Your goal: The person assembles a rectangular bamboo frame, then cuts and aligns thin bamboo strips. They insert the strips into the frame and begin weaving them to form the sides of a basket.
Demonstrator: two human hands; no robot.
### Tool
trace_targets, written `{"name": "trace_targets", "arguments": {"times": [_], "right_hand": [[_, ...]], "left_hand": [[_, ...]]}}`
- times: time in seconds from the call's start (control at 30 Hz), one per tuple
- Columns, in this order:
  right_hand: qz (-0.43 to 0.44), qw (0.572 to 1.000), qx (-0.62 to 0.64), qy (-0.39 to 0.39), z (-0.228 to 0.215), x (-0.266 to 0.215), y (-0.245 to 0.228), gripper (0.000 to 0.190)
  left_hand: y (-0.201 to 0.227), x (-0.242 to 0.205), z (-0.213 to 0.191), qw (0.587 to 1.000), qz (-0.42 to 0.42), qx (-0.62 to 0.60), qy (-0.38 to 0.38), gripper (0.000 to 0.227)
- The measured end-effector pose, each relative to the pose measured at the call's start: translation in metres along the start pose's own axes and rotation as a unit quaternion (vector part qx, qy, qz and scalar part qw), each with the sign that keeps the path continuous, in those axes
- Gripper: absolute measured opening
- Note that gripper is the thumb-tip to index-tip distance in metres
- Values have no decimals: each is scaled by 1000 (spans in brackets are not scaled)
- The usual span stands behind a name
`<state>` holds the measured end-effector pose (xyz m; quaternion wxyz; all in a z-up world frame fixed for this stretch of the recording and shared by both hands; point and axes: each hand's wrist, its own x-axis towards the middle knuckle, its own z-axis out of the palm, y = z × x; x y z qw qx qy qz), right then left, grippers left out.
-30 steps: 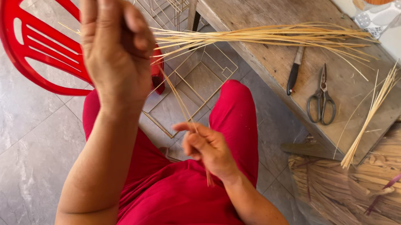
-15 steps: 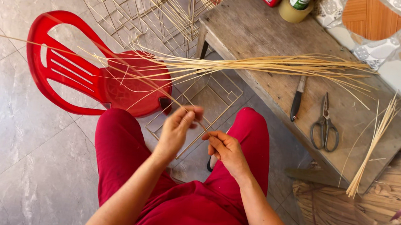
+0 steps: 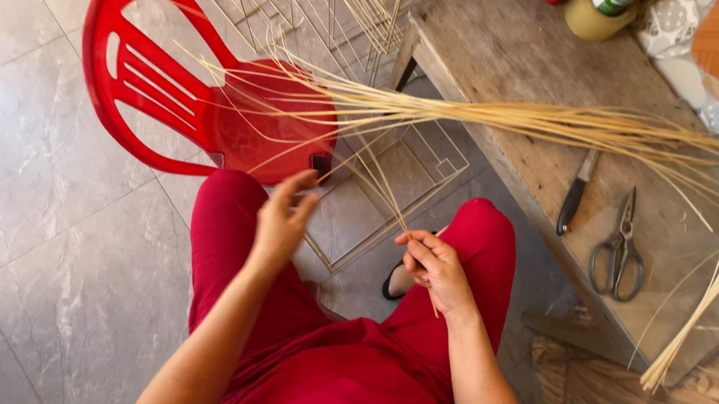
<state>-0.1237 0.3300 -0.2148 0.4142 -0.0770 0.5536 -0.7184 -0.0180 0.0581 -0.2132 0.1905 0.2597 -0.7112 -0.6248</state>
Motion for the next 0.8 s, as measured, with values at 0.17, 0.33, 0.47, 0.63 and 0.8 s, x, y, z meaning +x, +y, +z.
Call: {"name": "trace_targets", "arguments": {"times": [0.17,0.33,0.47,0.63,0.8], "right_hand": [[-63,997,36,-13,-16,7,-11,19],[-105,990,96,11,-40,22,-34,16],[-115,979,165,30,-54,46,-40,14],[-133,988,69,40,-62,89,-45,13],[-113,983,-16,144,-76,129,-58,12]], "left_hand": [[-1,41,-101,977,43,60,202,38],[-35,88,-201,859,155,302,383,57],[-80,127,-248,896,-17,215,389,63],[-123,150,-263,963,-115,17,241,40],[-116,142,-247,955,-113,-74,266,40]]}}
